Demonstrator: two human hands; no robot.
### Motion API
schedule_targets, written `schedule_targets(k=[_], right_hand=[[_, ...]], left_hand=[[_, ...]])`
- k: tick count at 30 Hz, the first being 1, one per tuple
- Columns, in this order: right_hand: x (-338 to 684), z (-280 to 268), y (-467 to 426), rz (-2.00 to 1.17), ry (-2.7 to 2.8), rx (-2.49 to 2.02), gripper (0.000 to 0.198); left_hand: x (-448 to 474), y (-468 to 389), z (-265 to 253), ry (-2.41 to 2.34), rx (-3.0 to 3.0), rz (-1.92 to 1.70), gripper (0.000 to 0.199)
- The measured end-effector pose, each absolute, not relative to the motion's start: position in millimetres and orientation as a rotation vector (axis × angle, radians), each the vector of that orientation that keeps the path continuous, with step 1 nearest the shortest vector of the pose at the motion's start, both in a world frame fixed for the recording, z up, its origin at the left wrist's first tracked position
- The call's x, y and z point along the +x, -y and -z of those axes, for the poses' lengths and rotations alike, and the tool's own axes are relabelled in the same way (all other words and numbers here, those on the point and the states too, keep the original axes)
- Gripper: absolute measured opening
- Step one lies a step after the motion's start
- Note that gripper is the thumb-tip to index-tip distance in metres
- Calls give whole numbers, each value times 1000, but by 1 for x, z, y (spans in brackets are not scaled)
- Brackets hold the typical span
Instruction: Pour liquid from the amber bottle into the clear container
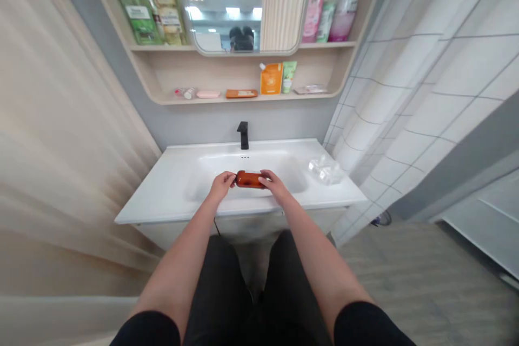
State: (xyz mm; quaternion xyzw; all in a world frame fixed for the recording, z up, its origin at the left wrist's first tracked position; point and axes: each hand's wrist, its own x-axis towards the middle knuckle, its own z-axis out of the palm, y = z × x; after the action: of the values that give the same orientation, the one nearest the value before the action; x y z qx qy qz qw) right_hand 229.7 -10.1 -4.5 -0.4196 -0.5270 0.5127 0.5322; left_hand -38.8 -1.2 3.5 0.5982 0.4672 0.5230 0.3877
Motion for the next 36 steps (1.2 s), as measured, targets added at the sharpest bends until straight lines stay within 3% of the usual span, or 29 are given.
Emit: schedule_targets(k=[10, 17, 25, 28, 33, 36], right_hand=[[272, -27, 65, -1343, 677, -556, 39], [369, -36, 132, -1078, 736, -644, 53], [448, -16, 118, -640, 628, -907, 50], [466, 3, 107, -531, 490, -985, 61], [491, 16, 98, -367, 570, -1212, 98], [501, 10, 97, -236, 729, -1518, 96]], left_hand=[[-38, 7, -9, -1204, 1431, -1279, 60], [-40, 3, -8, -1207, 1466, -1191, 64], [-41, 1, -6, -1216, 1473, -1173, 64], [-41, 1, -7, -1217, 1483, -1175, 63], [-41, 3, -8, -1220, 1511, -1193, 57], [-40, 4, -8, -1221, 1530, -1180, 56]])
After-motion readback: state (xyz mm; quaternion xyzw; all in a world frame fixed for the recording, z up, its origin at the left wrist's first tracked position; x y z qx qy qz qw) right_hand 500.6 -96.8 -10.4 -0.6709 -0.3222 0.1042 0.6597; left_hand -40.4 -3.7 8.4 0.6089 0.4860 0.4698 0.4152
